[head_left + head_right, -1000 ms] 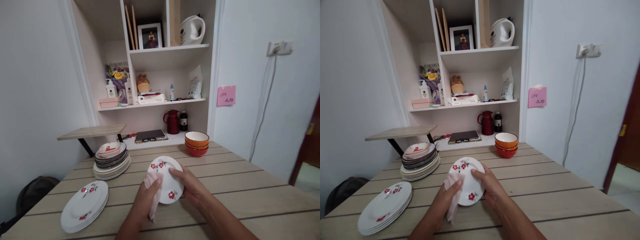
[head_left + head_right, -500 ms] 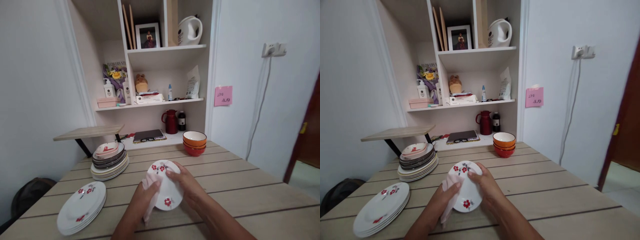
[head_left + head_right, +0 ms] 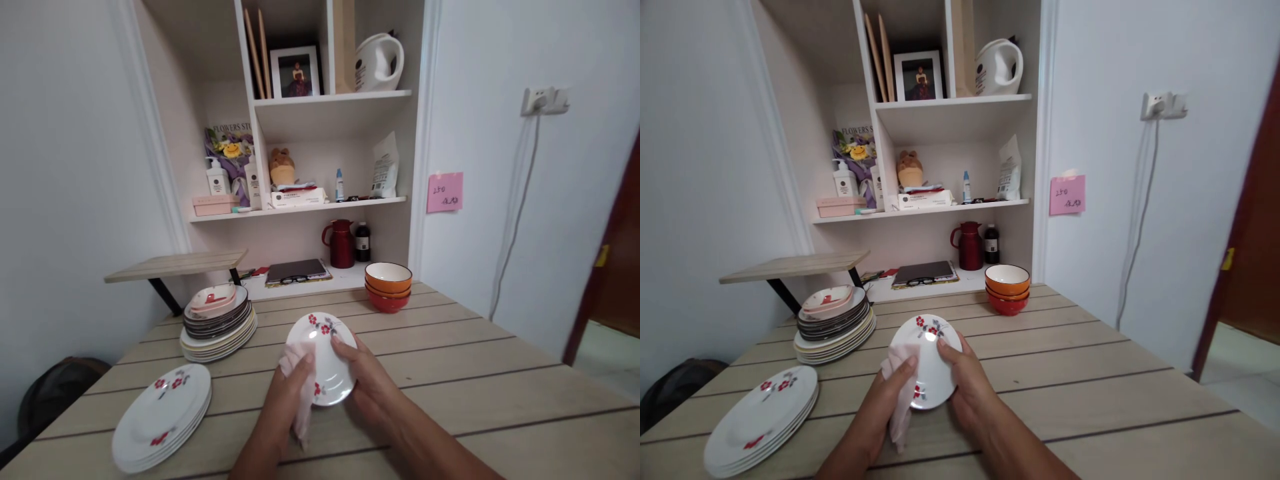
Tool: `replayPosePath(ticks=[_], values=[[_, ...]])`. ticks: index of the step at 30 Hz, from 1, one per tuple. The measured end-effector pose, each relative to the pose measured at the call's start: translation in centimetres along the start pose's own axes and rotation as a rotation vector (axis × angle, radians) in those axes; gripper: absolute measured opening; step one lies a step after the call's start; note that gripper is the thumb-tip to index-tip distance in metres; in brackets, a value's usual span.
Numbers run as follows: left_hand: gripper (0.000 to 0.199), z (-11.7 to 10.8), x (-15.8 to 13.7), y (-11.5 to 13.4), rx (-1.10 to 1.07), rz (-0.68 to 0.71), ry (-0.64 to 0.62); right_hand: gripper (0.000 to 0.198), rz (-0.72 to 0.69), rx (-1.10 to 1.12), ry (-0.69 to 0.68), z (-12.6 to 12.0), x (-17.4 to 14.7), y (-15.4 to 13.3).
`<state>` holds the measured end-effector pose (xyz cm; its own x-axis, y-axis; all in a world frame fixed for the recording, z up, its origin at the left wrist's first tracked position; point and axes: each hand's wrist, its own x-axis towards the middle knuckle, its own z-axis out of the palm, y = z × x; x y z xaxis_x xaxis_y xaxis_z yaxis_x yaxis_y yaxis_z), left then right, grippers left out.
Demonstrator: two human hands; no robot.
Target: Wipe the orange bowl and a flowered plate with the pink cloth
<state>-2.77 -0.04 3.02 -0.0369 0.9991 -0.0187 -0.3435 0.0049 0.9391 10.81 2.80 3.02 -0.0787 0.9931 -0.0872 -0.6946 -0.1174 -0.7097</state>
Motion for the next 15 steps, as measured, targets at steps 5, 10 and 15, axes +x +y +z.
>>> replayPosePath(ticks=[5,10,15], values=[[0.070,-0.2,-0.6,0.7,0.031,-0.051,-0.013,0.045,0.046,0.056,-0.137,0.6,-0.6,-1.5],[0.069,-0.2,-0.2,0.8,0.013,-0.091,-0.025,0.051,0.005,0.088,-0.118,1.0,-0.4,-1.4],[0.072,-2.6,2.5,0.1,0.112,-0.120,0.042,0.046,0.032,0.108,-0.057,0.8,1.3,-0.6]])
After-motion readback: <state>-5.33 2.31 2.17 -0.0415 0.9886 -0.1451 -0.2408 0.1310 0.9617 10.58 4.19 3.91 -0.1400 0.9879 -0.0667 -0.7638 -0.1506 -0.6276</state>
